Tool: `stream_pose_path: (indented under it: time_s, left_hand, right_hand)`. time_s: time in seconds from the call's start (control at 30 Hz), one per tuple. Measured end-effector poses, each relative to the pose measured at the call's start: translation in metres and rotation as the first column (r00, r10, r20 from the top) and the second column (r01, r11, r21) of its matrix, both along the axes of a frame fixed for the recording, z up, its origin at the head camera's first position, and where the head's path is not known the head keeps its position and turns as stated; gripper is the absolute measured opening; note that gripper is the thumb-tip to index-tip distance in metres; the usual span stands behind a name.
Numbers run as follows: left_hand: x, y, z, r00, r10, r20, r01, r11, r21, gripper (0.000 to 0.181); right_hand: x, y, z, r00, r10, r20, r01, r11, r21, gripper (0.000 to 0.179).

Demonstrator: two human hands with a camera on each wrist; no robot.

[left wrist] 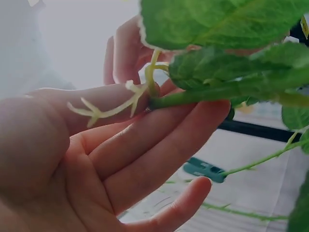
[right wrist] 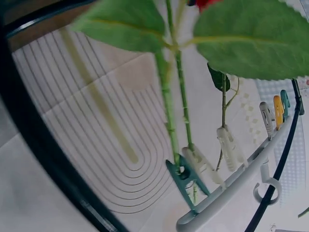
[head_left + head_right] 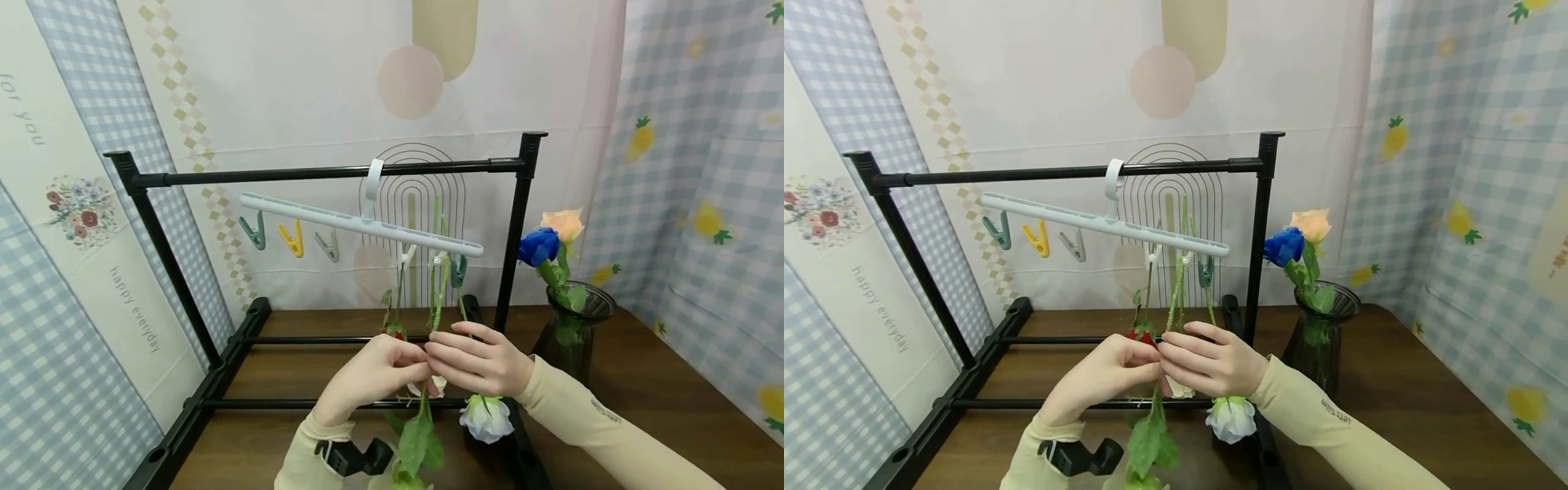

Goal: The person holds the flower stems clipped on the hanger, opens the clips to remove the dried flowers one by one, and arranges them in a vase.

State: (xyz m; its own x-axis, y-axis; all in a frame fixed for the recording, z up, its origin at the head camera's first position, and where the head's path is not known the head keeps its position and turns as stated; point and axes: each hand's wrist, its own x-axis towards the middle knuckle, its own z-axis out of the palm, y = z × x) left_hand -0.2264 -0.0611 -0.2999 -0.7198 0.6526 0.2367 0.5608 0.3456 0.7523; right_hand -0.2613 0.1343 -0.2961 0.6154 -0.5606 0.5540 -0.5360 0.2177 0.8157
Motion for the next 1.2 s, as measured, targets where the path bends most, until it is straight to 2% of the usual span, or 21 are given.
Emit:
stream_pose_path:
  time_s: [0.27, 0.47, 0.67, 0.77, 0.87, 0.93, 1.0, 1.07, 1.13, 1.2]
  left_hand:
    - [-0.007, 0.015, -0.004, 0.988, -0.109, 0.109, 0.101, 0.992, 0.079, 0.019]
    - [-0.010, 0.024, -0.008, 0.974, -0.120, 0.190, 0.100, 0.988, 0.114, 0.019]
    - [-0.015, 0.033, -0.011, 0.966, -0.159, 0.206, 0.135, 0.983, 0.124, 0.025]
    - [-0.021, 0.038, -0.015, 0.946, -0.226, 0.233, 0.187, 0.966, 0.177, 0.029]
    - [-0.026, 0.043, -0.020, 0.913, -0.298, 0.277, 0.228, 0.939, 0.257, 0.035]
    - [-0.029, 0.049, -0.023, 0.907, -0.307, 0.290, 0.225, 0.932, 0.283, 0.038]
    - [-0.030, 0.056, -0.026, 0.916, -0.285, 0.282, 0.209, 0.939, 0.272, 0.040]
    - [-0.032, 0.064, -0.027, 0.933, -0.245, 0.263, 0.180, 0.952, 0.247, 0.039]
    - [-0.032, 0.073, -0.027, 0.956, -0.173, 0.238, 0.125, 0.971, 0.203, 0.035]
    - [-0.031, 0.083, -0.026, 0.970, -0.118, 0.211, 0.080, 0.980, 0.182, 0.030]
  right_hand:
    - [0.005, 0.013, -0.001, 0.999, 0.033, -0.002, -0.033, 0.999, -0.033, 0.019]
    - [0.006, 0.021, -0.005, 0.999, 0.016, 0.042, -0.013, 0.998, -0.057, 0.019]
    - [0.009, 0.031, -0.005, 0.997, -0.016, 0.081, 0.025, 0.993, -0.114, 0.013]
    - [0.011, 0.035, -0.002, 0.992, 0.000, 0.129, 0.021, 0.986, -0.164, 0.012]
    - [0.012, 0.040, 0.005, 0.986, 0.036, 0.164, 0.006, 0.970, -0.244, 0.013]
    - [0.013, 0.044, 0.011, 0.981, 0.065, 0.181, -0.007, 0.953, -0.304, 0.014]
    - [0.013, 0.048, 0.018, 0.978, 0.099, 0.186, -0.023, 0.929, -0.370, 0.014]
    - [0.014, 0.052, 0.024, 0.973, 0.139, 0.186, -0.045, 0.899, -0.436, 0.015]
    - [0.013, 0.056, 0.029, 0.966, 0.186, 0.180, -0.071, 0.859, -0.507, 0.018]
    - [0.013, 0.058, 0.035, 0.953, 0.250, 0.170, -0.107, 0.806, -0.582, 0.024]
